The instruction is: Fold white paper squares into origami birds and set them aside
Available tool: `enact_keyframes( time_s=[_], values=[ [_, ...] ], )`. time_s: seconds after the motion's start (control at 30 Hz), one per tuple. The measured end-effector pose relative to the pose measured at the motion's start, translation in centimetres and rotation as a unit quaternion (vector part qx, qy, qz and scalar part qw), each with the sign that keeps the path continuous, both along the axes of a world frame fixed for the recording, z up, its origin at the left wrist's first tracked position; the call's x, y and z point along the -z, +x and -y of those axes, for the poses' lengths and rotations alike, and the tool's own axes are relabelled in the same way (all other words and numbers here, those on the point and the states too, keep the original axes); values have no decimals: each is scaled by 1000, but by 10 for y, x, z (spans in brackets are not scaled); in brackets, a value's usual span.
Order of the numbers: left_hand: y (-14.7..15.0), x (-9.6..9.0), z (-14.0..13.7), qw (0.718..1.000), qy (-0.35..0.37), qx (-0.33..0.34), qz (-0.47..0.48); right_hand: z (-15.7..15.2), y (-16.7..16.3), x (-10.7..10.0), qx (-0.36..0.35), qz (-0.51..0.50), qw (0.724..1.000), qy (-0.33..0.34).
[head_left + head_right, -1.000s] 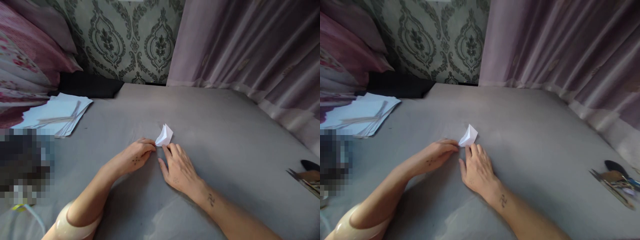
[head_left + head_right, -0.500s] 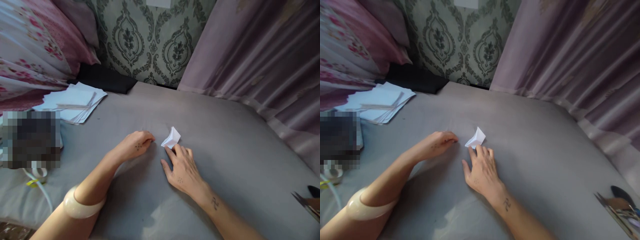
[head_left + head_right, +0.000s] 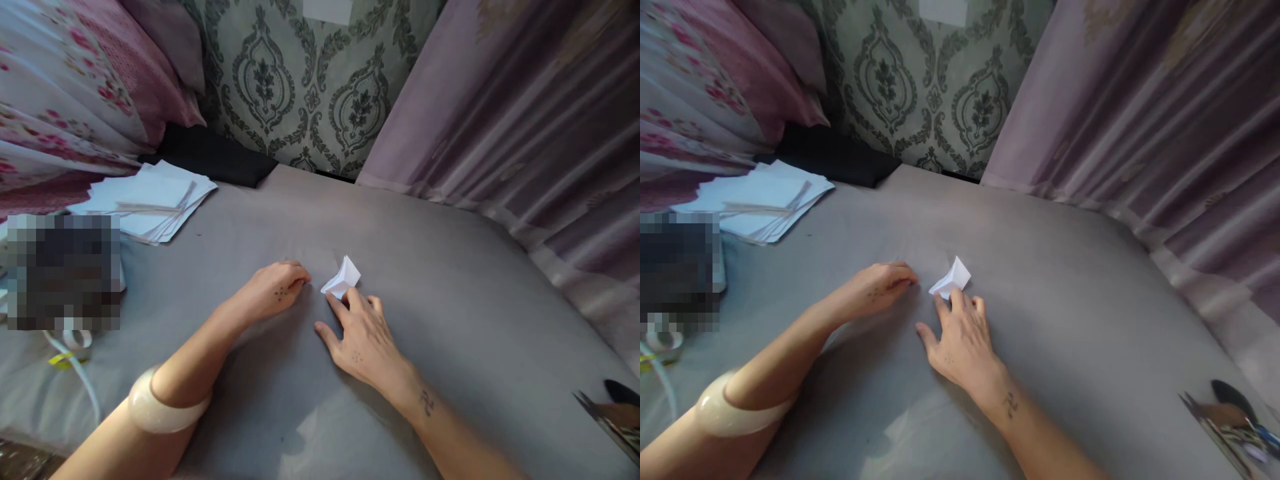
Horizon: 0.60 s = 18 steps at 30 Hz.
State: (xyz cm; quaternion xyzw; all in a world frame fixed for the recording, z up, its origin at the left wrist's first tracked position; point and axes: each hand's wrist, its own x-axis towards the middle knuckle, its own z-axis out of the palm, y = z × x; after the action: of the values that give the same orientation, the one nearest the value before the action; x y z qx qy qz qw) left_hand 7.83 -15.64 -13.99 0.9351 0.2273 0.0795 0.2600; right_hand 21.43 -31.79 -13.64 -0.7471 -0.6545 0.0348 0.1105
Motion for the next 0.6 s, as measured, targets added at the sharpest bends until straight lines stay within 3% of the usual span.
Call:
enact_keyframes(
  time_s=[0.37,0.6],
  values=[
    [12,5,7,995,-10,-36,93,15,28,8,-8,-171,985,36],
    [29,6,21,989,-3,-4,146,21,32,13,-6,-164,983,77]
  ],
)
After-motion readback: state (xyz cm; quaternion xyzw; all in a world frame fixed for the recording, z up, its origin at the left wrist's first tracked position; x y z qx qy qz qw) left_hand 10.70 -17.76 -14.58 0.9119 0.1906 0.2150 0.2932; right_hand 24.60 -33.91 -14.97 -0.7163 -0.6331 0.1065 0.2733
